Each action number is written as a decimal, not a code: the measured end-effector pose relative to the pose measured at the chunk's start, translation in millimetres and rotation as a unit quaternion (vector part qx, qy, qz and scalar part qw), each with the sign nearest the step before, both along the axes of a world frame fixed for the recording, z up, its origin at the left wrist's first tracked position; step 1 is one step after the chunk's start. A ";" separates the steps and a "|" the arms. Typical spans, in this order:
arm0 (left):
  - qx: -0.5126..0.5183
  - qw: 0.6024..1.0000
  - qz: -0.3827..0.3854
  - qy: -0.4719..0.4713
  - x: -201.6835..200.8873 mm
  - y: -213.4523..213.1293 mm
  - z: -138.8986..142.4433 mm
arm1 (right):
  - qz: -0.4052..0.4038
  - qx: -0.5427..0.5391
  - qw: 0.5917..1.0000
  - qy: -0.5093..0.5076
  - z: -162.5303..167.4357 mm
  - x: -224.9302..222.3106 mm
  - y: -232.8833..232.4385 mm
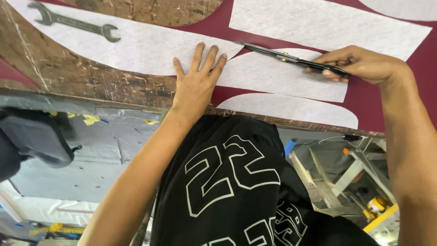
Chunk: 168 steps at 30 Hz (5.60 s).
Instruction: The person cuts curved pattern pieces out of a maroon sheet of material with white backing using large scissors, holding the sheet flat with one hand. They set the scissors down, trace around the cut pieces with a white marker, peel the cut pieces away, and resume cutting along the traced lines.
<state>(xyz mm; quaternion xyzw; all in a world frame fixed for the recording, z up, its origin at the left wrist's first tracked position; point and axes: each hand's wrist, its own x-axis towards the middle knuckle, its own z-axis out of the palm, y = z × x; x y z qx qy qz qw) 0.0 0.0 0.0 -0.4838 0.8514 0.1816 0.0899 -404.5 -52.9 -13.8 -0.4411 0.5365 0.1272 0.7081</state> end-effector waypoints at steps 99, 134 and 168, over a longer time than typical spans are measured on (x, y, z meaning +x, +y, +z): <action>-0.140 0.921 0.339 0.128 215.8 98.5 -30.2 | 0.038 -0.082 0.996 0.006 33.3 304.4 36.8; -0.140 0.913 0.354 0.149 242.1 114.0 -27.7 | 0.047 -0.109 0.993 -0.005 33.9 348.5 47.4; -0.197 0.902 0.347 0.167 349.7 72.3 -15.6 | 0.050 -0.061 0.997 0.010 81.2 347.7 17.8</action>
